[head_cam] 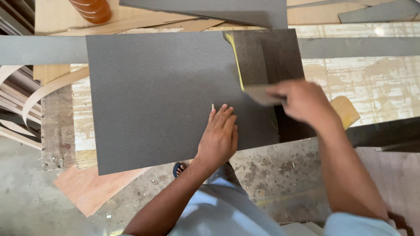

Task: The person pours adhesive from a bottle onto laminate sheets and wooden boards, then spreads it evenly across the surfaces using a hand-held spreader.

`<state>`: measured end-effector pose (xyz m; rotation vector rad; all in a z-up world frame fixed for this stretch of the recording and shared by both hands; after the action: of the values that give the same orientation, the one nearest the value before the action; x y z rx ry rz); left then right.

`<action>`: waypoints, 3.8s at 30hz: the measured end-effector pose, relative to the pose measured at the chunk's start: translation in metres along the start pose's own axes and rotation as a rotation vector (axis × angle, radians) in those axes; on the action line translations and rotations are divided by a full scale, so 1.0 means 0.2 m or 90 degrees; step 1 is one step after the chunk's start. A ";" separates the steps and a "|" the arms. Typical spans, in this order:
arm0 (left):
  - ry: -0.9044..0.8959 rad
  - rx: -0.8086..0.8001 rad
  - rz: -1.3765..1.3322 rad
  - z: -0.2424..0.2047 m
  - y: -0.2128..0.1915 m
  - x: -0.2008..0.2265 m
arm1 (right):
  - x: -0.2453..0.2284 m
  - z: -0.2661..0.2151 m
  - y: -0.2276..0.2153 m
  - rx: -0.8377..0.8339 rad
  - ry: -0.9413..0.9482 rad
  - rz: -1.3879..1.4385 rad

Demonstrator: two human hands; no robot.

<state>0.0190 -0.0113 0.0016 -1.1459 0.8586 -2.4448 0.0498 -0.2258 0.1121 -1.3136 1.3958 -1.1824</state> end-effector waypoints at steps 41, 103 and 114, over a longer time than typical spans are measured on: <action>0.088 -0.070 0.162 -0.30 -0.53 -0.32 | -0.39 0.34 -0.02 0.151 -0.126 0.056; 0.076 -0.109 0.196 -0.40 -0.83 -0.61 | -1.01 -0.74 0.31 -0.288 -0.122 0.140; 0.025 -0.108 0.255 -0.51 -1.07 -0.68 | -1.12 0.50 0.10 0.371 -0.251 -0.026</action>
<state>0.0208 0.2625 0.0063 -0.8778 1.1966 -2.1034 0.1610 -0.0108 0.0712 -1.0757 0.6726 -1.1606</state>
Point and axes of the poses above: each hand's wrist, its own z-axis towards the middle knuckle, its own y-axis out of the palm, x = y × z, the point moved 2 cm from there along z, towards the middle knuckle, and after that the axes turned 8 degrees about x, right-handed, at the moved point
